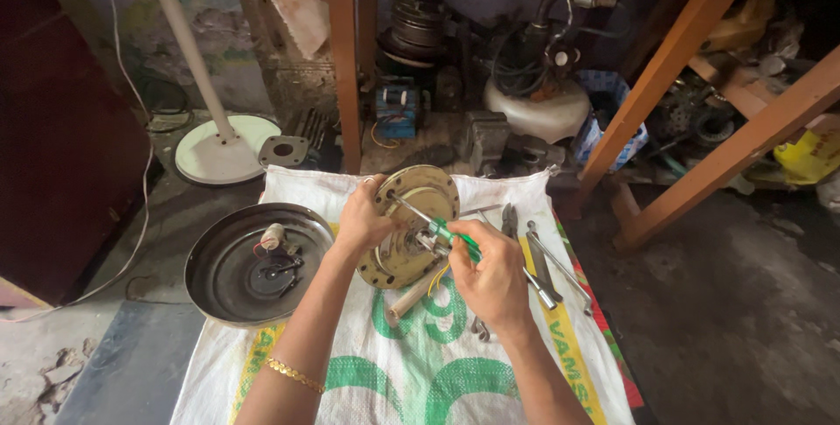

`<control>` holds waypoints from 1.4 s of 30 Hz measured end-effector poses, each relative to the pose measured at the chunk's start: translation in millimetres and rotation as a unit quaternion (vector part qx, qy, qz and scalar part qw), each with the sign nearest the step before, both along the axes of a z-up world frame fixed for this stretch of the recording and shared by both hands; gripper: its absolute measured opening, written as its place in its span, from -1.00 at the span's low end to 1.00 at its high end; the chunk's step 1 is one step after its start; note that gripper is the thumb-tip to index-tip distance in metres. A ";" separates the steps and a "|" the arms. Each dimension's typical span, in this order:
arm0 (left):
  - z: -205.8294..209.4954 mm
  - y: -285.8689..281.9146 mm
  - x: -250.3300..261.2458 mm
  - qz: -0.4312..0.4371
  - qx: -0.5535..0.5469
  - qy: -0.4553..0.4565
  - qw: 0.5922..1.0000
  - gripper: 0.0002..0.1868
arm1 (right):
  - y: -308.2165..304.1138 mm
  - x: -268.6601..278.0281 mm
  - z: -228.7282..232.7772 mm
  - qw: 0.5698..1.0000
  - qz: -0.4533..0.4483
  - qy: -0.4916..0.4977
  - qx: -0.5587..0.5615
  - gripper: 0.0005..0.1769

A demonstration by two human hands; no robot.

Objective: The person disassembles a ceiling fan motor using a screwdriver to remove screws from the casing and then prying the housing apart by hand and using tools.

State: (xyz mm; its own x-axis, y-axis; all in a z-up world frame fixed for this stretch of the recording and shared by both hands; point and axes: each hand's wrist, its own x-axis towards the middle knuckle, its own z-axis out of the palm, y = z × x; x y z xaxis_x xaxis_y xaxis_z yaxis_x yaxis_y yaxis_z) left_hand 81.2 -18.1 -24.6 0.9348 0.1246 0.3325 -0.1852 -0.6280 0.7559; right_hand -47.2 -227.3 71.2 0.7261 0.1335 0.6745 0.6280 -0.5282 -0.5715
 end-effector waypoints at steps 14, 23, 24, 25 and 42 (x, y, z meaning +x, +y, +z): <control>-8.5 0.4 0.0 0.011 0.004 0.002 1.000 -0.06 | 3.4 -5.5 -4.8 0.999 0.033 0.007 -0.020 -0.78; -5.4 2.3 -5.1 -0.027 -0.001 -0.018 0.999 -0.07 | 6.4 4.4 1.7 0.991 0.000 0.127 -0.033 -0.78; -4.1 2.5 -6.7 -0.039 -0.009 -0.028 0.999 -0.06 | 3.1 7.9 3.8 0.987 -0.022 0.153 -0.035 -0.78; -2.6 3.6 -8.7 -0.054 -0.005 -0.033 0.998 -0.05 | -2.4 11.6 6.5 0.982 -0.043 0.179 -0.037 -0.78; -6.4 9.3 1.3 -0.140 -0.136 0.014 0.981 0.00 | -18.9 45.0 19.7 0.967 0.068 -0.062 -0.238 -0.82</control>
State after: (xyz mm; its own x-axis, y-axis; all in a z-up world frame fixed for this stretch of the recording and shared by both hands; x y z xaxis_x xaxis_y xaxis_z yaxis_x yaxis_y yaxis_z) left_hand 82.5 -8.8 -31.0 0.9535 -0.0571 0.2959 -0.2978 -0.3298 0.8959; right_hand -2.2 -246.2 90.9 0.5974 0.5385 0.5943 0.7580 -0.6211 -0.1992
